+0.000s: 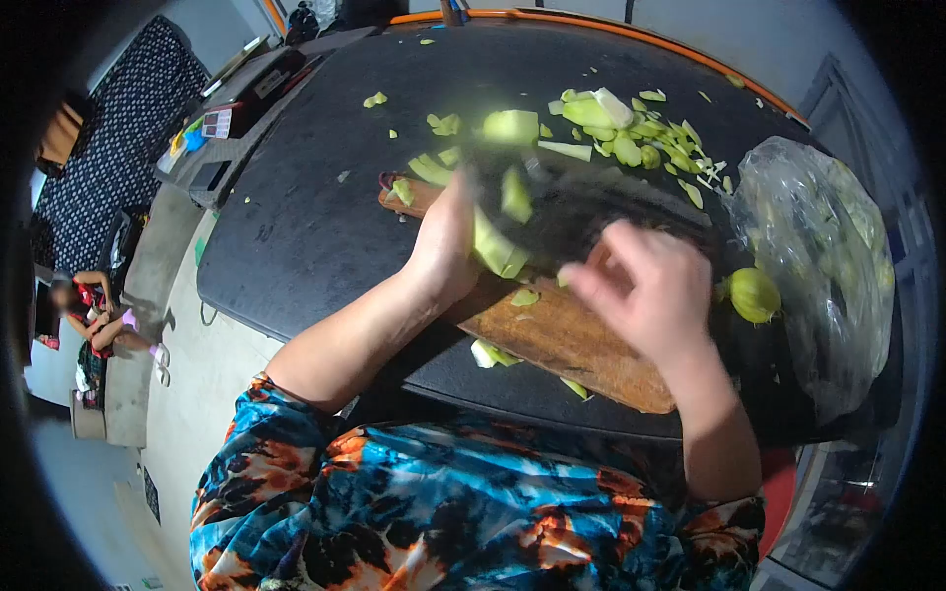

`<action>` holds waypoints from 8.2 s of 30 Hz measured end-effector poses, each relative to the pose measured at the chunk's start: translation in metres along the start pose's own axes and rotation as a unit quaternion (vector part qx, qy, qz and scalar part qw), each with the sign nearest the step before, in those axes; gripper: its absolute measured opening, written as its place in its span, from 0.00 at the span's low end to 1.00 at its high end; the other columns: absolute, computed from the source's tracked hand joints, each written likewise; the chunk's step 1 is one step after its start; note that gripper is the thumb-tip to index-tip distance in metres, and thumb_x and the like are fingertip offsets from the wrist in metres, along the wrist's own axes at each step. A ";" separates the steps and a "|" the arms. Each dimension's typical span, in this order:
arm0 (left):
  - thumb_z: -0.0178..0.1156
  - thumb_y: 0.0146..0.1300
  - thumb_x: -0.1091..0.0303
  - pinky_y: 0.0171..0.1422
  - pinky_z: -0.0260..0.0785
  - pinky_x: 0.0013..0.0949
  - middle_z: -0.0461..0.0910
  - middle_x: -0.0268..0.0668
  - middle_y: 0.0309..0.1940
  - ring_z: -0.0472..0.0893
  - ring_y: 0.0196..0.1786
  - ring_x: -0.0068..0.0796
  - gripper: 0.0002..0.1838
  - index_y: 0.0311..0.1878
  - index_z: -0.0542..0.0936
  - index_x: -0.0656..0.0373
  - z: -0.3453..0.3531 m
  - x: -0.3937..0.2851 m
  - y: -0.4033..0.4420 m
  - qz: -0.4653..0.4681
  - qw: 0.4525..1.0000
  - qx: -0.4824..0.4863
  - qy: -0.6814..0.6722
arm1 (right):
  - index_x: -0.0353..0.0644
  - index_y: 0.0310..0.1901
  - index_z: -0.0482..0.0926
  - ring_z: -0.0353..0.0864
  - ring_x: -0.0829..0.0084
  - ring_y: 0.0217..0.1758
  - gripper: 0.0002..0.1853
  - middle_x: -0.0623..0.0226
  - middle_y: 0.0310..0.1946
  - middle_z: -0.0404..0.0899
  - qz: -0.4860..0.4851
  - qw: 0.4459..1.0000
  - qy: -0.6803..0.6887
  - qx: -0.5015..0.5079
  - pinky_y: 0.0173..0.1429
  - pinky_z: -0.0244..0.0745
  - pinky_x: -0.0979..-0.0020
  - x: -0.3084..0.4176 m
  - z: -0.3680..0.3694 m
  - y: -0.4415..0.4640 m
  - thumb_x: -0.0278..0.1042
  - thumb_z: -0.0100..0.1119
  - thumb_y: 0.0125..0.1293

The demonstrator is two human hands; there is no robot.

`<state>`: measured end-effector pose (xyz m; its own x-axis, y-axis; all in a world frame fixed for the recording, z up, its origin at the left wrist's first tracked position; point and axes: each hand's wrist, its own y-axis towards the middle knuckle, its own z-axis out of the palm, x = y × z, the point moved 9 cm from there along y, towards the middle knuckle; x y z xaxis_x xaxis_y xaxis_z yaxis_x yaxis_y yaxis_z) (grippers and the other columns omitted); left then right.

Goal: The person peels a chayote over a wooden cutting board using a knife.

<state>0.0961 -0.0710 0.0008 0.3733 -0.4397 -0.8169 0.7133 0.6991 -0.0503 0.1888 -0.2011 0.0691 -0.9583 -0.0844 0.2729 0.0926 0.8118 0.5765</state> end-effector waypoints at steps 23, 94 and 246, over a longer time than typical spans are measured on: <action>0.57 0.69 0.63 0.67 0.71 0.41 0.65 0.47 0.65 0.72 0.64 0.37 0.40 0.75 0.44 0.56 0.028 -0.001 -0.009 0.014 0.976 0.202 0.086 | 0.45 0.23 0.72 0.78 0.64 0.25 0.23 0.68 0.18 0.74 -0.105 0.990 0.067 0.059 0.30 0.70 0.65 0.020 -0.015 -0.001 0.55 0.71 0.50; 0.48 0.61 0.29 0.53 0.75 0.41 0.79 0.42 0.46 0.80 0.46 0.37 0.37 0.54 0.76 0.55 0.020 0.022 0.021 -0.128 0.979 0.118 -0.105 | 0.49 0.27 0.75 0.79 0.68 0.25 0.22 0.71 0.19 0.74 -0.106 0.994 0.004 0.027 0.32 0.72 0.68 0.026 0.005 -0.014 0.61 0.64 0.55; 0.47 0.60 0.26 0.61 0.70 0.46 0.77 0.45 0.52 0.78 0.54 0.42 0.42 0.58 0.74 0.57 0.026 0.026 0.007 -0.155 0.981 0.096 -0.067 | 0.48 0.23 0.74 0.81 0.63 0.23 0.21 0.69 0.17 0.77 -0.066 0.994 0.077 0.029 0.27 0.72 0.64 0.015 -0.007 -0.007 0.57 0.67 0.55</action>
<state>0.1260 -0.0923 -0.0064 0.1863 -0.6934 -0.6960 0.8982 0.4072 -0.1653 0.1752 -0.2123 0.0742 -0.9078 -0.2769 0.3151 -0.0517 0.8194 0.5709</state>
